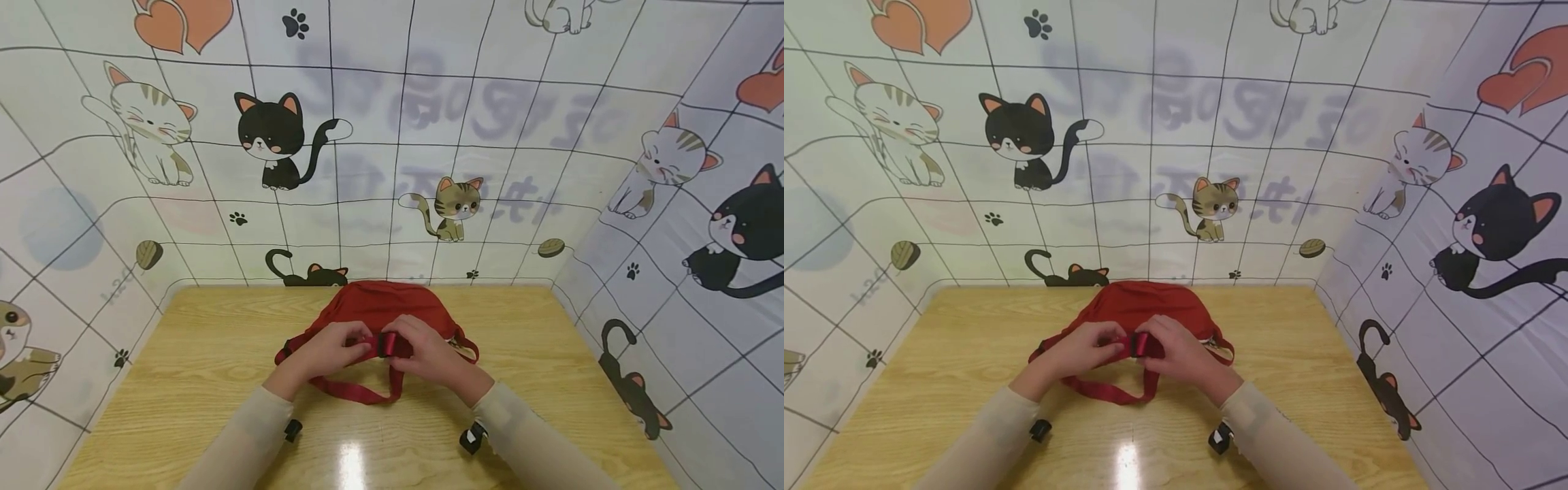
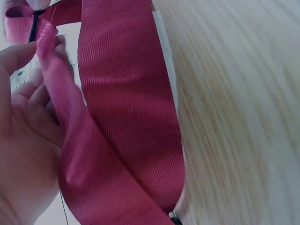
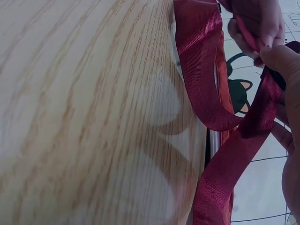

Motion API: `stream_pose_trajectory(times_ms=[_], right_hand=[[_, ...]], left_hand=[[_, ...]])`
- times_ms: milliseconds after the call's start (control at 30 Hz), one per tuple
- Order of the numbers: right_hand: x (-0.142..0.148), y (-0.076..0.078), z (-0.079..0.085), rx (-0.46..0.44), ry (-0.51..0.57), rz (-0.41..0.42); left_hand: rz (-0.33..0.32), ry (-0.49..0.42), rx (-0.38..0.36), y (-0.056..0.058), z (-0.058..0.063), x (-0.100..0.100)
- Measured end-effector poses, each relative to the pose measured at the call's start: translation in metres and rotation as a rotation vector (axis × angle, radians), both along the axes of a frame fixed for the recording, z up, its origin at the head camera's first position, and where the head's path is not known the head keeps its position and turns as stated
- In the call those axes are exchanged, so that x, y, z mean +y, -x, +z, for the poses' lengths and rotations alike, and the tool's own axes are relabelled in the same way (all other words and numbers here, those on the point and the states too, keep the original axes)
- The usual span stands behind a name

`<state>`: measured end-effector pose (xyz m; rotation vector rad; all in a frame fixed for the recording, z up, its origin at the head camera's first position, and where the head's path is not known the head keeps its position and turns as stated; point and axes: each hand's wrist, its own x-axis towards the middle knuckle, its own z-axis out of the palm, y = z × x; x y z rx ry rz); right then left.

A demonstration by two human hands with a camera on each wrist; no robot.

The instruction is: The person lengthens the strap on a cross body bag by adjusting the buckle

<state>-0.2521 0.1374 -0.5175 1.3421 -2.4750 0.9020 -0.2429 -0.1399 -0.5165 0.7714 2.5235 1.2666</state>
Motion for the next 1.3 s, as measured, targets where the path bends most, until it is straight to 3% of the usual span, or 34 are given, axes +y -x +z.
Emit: stream_pose_trajectory(times_ms=[200, 400, 967, 1300], right_hand=[[0.000, 0.001, -0.001, -0.023, -0.011, -0.011], [0.000, 0.001, -0.002, -0.037, -0.006, -0.002], [-0.003, 0.003, -0.002, 0.007, 0.019, 0.035], [-0.003, 0.002, -0.001, -0.024, 0.003, 0.004]], left_hand=[[-0.063, -0.026, -0.085, -0.001, 0.001, -0.007], [-0.093, -0.052, -0.078, 0.000, 0.003, -0.006], [-0.098, -0.045, -0.051, 0.003, 0.006, 0.008], [-0.041, -0.028, -0.047, -0.001, 0.007, 0.004]])
